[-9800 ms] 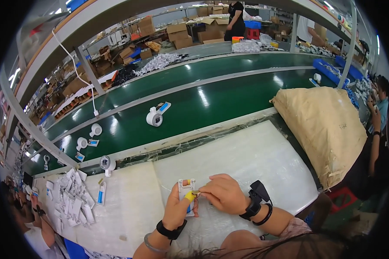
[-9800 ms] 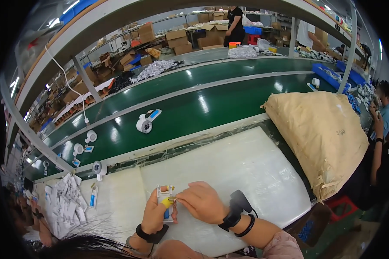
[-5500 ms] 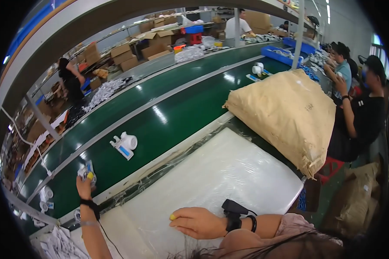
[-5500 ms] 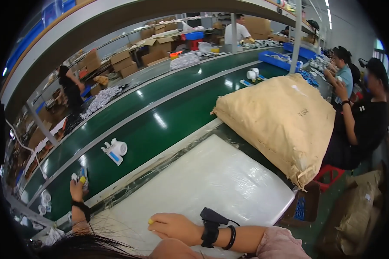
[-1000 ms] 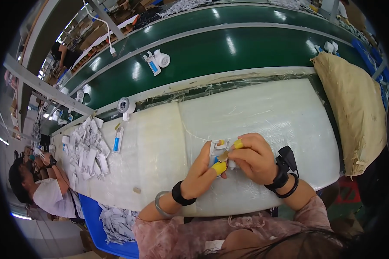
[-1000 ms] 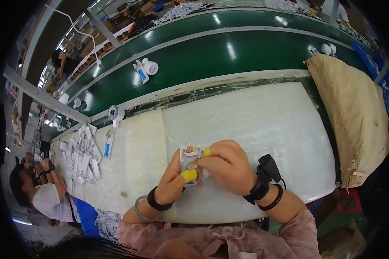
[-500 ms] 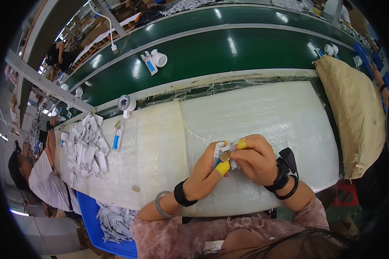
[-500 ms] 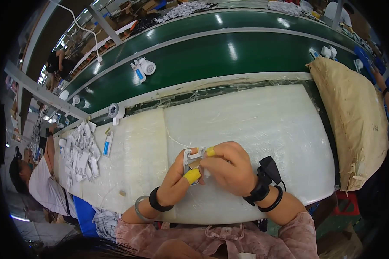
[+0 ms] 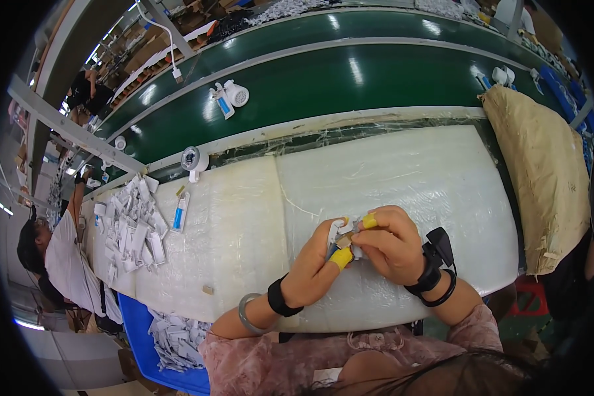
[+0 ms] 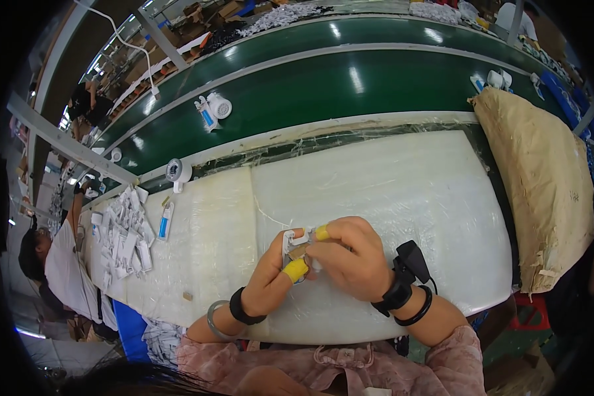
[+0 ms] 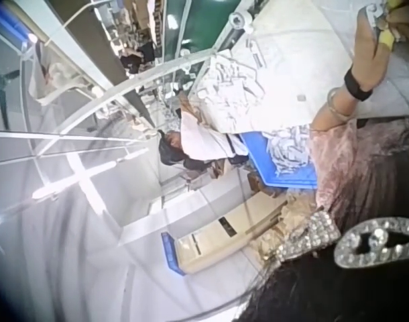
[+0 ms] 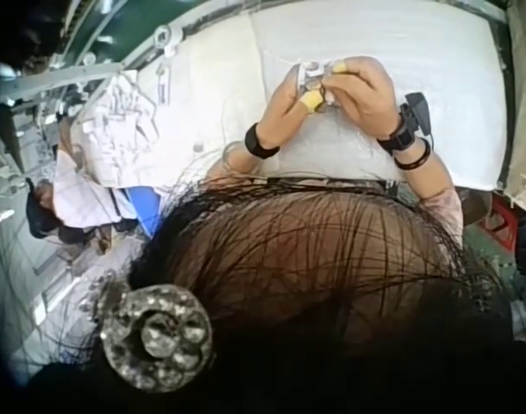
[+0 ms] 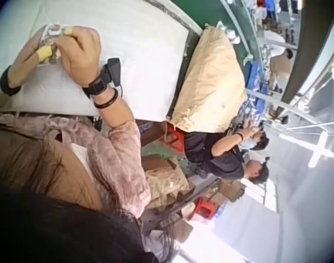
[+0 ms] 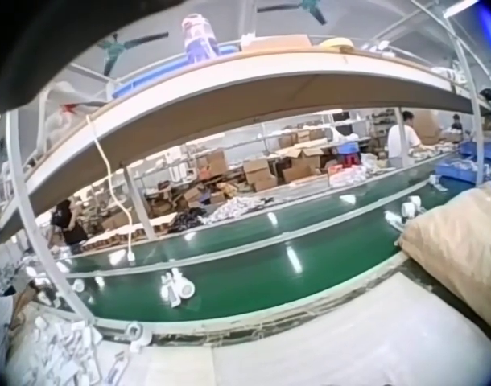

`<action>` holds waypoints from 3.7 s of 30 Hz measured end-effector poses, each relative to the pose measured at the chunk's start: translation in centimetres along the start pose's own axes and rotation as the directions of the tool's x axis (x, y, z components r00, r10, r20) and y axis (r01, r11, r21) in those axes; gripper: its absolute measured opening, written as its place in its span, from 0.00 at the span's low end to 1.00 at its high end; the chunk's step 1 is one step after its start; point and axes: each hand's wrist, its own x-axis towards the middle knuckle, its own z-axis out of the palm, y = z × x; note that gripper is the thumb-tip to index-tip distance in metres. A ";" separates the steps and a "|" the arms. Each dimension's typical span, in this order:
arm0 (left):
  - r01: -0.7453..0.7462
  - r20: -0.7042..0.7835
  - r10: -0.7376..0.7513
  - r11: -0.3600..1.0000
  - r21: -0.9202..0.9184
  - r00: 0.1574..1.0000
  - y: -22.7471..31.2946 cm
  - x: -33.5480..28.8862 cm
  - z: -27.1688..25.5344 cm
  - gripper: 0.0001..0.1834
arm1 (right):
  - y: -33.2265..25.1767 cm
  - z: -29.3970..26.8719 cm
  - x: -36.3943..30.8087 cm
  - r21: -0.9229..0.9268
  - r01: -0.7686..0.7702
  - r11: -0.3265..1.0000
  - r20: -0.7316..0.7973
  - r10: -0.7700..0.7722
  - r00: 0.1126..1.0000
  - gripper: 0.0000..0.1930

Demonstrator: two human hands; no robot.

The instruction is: The person picks up a fan base from the conveyor belt, fits a battery and a circuit board into the housing by hand, and places the assembled unit back onto the belt.

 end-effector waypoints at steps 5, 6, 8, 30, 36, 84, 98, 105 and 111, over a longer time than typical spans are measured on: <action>-0.023 -0.019 0.023 1.000 0.015 1.000 0.2 0.1 0.2 0.24 | -0.1 0.1 -0.1 -0.011 -0.019 1.000 0.004 0.019 1.000 0.15; -0.024 -0.020 0.024 1.000 0.015 1.000 0.0 0.1 0.2 0.24 | -0.1 0.1 -0.1 -0.010 -0.018 1.000 0.004 0.018 1.000 0.15; -0.063 -0.035 0.064 0.998 0.029 0.997 -0.5 0.1 0.2 0.23 | -0.2 0.0 0.0 -0.012 -0.012 1.000 0.013 0.012 1.000 0.14; -0.048 -0.085 0.034 0.986 -0.162 0.996 -0.1 0.0 0.6 0.24 | -0.5 -0.1 -0.1 0.007 -0.070 0.998 0.044 0.070 0.997 0.12; -0.037 -0.069 0.029 0.993 -0.110 0.997 -0.1 -0.1 0.4 0.30 | -0.6 0.0 -0.2 0.010 -0.087 0.996 0.034 0.087 0.996 0.12; 0.039 -0.120 -0.041 0.999 -0.021 0.992 1.4 0.9 0.2 0.14 | -0.7 -0.3 0.6 -0.011 -0.044 0.999 0.042 0.045 0.998 0.12; -0.184 -0.558 -0.091 0.890 -0.417 0.825 -1.0 17.6 -12.9 0.16 | -1.1 -0.7 0.6 0.091 -0.213 0.973 0.102 0.204 0.974 0.10; 0.105 -0.667 0.509 0.747 0.656 0.544 -3.7 11.2 -22.1 0.31 | -0.9 0.3 0.6 0.090 -0.141 0.986 0.126 0.129 0.984 0.08; 0.702 -0.735 0.496 0.301 0.645 0.462 -3.1 -0.7 -26.2 0.30 | -0.8 -0.2 0.3 0.102 -0.189 0.977 0.254 0.158 0.954 0.09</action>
